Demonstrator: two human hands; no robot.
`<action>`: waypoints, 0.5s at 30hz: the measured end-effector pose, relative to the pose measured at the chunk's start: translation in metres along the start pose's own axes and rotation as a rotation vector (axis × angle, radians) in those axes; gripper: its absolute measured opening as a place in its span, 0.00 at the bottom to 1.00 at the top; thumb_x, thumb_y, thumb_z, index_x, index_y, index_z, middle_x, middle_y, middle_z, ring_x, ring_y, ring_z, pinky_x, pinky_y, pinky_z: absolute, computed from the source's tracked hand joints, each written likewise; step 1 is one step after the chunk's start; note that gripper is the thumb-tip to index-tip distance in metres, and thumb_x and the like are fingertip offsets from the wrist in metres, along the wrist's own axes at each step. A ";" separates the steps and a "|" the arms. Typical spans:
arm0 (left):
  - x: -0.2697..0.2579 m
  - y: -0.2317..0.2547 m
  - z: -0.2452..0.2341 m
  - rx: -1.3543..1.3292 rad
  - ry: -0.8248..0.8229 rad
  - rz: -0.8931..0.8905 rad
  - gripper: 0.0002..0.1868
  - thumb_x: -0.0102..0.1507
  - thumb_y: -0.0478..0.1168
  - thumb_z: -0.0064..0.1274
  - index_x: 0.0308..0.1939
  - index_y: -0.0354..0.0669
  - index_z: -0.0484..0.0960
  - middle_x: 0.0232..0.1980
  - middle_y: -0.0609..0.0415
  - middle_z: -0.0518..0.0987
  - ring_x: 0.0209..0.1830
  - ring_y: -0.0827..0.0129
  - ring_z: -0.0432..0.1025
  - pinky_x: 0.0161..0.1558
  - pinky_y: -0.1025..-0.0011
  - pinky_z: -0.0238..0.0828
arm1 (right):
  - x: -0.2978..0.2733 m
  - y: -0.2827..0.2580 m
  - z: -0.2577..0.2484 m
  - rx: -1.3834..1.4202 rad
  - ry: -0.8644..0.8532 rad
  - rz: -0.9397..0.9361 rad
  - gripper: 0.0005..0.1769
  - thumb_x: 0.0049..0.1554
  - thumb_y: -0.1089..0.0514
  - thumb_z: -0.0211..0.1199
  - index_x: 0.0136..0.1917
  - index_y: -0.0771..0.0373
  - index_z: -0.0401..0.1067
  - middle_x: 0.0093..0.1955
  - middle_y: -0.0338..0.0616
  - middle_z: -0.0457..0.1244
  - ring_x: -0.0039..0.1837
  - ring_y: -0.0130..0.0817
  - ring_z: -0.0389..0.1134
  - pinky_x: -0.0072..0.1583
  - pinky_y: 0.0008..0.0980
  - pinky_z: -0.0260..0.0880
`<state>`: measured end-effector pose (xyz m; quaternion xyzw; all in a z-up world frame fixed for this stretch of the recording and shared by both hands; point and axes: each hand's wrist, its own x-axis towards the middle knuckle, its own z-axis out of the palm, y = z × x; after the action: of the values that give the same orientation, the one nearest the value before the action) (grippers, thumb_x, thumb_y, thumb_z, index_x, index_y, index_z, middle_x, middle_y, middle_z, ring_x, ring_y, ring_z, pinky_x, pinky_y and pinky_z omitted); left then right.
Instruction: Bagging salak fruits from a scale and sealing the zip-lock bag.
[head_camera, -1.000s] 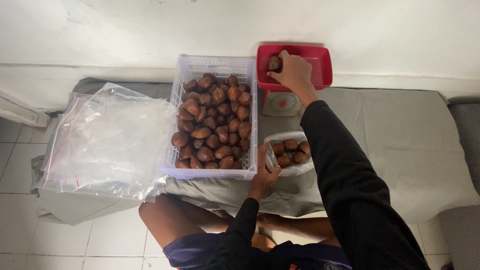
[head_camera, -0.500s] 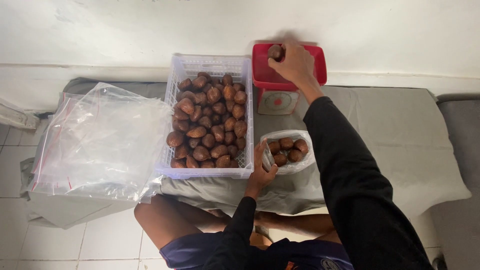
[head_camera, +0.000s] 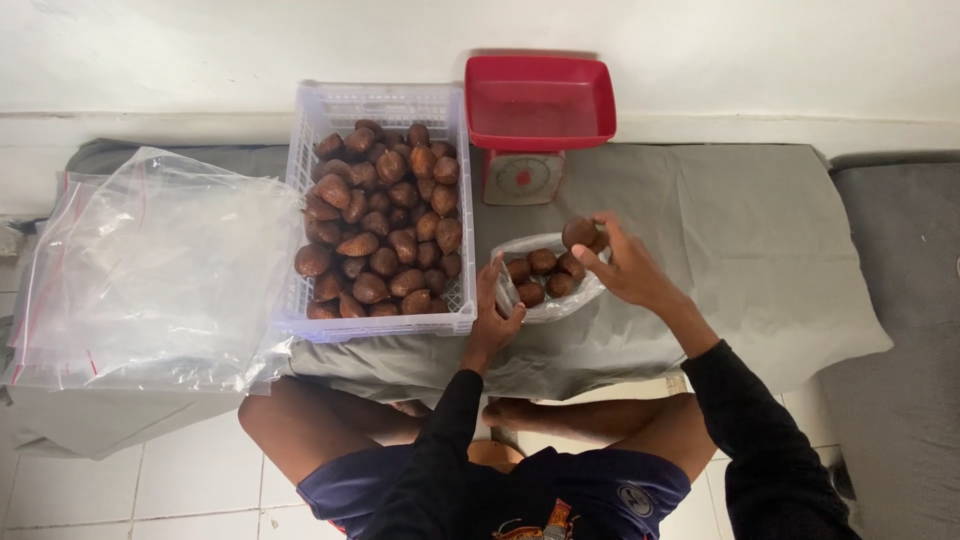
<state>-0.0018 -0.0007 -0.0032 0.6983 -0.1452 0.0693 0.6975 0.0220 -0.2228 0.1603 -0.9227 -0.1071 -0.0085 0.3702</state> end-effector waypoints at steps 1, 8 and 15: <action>0.000 0.001 0.000 0.000 -0.002 0.000 0.48 0.56 0.41 0.54 0.81 0.60 0.55 0.76 0.41 0.57 0.78 0.34 0.48 0.71 0.31 0.42 | -0.008 0.012 0.005 0.000 0.002 0.001 0.27 0.63 0.47 0.61 0.65 0.67 0.58 0.42 0.66 0.68 0.42 0.61 0.71 0.40 0.53 0.66; -0.001 0.002 0.002 0.063 0.018 -0.024 0.48 0.56 0.43 0.54 0.81 0.62 0.55 0.74 0.38 0.59 0.77 0.31 0.49 0.71 0.31 0.42 | -0.033 0.086 0.038 -0.156 -0.144 0.139 0.33 0.69 0.37 0.47 0.69 0.69 0.55 0.55 0.64 0.68 0.62 0.58 0.70 0.64 0.57 0.55; 0.001 0.008 0.001 0.047 0.020 0.010 0.49 0.55 0.38 0.53 0.81 0.56 0.55 0.73 0.40 0.61 0.77 0.37 0.52 0.72 0.34 0.43 | -0.032 0.103 0.039 -0.380 -0.244 0.076 0.27 0.68 0.38 0.46 0.66 0.62 0.58 0.49 0.53 0.72 0.58 0.52 0.71 0.62 0.53 0.52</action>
<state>-0.0030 -0.0015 0.0047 0.7131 -0.1401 0.0829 0.6819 0.0094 -0.2743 0.0586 -0.9735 -0.1128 0.0969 0.1739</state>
